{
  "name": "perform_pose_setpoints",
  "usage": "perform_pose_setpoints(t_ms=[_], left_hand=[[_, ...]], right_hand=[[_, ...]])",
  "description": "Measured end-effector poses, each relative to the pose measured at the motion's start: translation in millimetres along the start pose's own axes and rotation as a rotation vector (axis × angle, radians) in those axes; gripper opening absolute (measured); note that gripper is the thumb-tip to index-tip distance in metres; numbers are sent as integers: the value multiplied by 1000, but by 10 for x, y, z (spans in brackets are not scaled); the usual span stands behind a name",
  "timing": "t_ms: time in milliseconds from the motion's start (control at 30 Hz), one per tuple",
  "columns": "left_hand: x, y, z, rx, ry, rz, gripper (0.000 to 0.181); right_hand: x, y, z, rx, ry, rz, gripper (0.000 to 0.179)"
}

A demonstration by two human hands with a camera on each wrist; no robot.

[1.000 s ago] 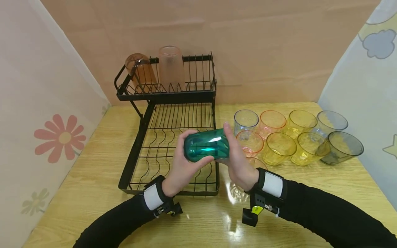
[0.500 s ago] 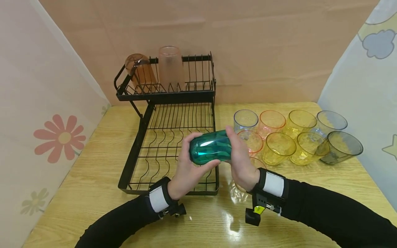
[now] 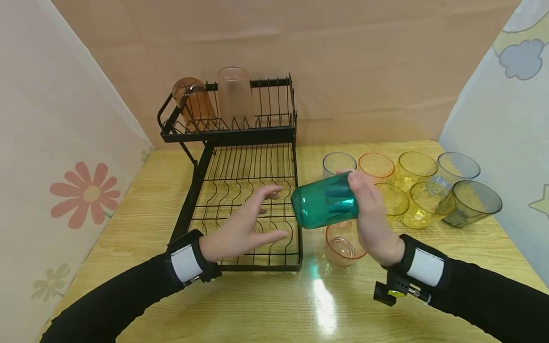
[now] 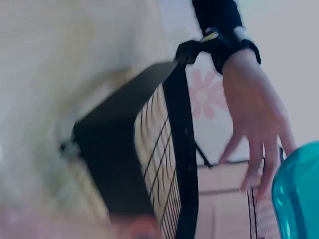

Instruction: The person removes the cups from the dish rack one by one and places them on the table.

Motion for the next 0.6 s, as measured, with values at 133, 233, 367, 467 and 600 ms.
perform_pose_setpoints(t_ms=[133,233,367,467,600], left_hand=[[-67,-100,-39,-86,50,163,73],[-103,-171,-64,-123,100,289,73],[-125,-256,-75,-128,215,445,72],[-140,-326,-65,-114,300,557,71],[-175,-419,-20,-110,354,707,73]], right_hand=[[-111,-271,18,-40,-172,-38,28],[-179,-492,40,-81,-278,-70,29],[-301,-764,49,-104,-475,-290,32],[-409,-889,13,-111,-665,-538,33],[-455,-941,-64,-188,-885,-710,46]])
Point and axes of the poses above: each hand's wrist, its own z-axis towards the middle knuckle, its own y-axis out of the palm, x = y × z, the point moved 5 cm from there along z, towards the middle knuckle, and after that the axes turned 3 degrees about x, right-handed, at the moved point
